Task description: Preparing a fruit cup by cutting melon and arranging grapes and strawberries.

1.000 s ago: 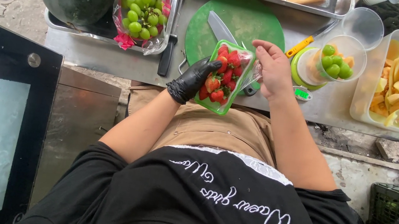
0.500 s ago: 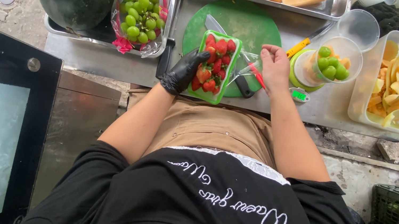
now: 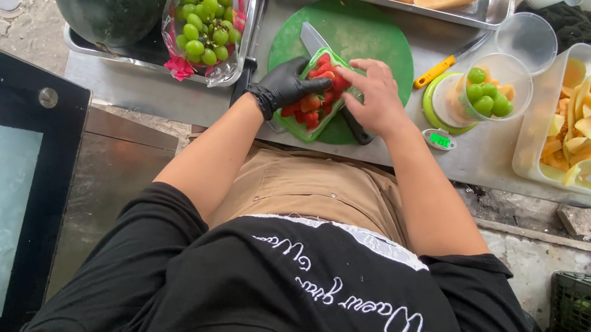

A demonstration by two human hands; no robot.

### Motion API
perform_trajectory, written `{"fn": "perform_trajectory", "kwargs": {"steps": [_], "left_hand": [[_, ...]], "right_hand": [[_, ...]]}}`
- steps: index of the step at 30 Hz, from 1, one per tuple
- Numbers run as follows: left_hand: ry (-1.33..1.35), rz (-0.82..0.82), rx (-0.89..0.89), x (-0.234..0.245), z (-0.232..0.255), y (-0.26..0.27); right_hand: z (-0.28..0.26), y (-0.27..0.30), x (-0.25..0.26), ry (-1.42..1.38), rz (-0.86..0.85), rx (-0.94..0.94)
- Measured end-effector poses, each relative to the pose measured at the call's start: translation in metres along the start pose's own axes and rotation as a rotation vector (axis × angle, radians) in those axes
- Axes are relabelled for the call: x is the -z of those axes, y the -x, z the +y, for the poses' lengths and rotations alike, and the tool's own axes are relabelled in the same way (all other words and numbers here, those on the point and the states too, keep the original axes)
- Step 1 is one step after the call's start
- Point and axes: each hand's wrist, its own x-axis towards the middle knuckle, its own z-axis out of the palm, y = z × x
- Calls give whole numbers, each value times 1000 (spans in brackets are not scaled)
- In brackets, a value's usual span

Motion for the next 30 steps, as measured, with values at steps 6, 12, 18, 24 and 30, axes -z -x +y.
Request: {"fn": "perform_trajectory", "kwargs": {"steps": [6,12,18,24,30], "left_hand": [[-275,240,-149,9,17,23],[-503,269,-73,0,53,65],[-547,357,-205,-15,29,76],[-429,433,-373,-18,33,79],[400,231,-283,-25,70,76]], "right_hand": [[7,0,-10,-61,87,-23],[16,5,-15,-427,186,-172],[7,17,7,-1256,174,-340],[16,38,17,-1352,198,-345],[-11,49,36,-1324,283,-200]]}}
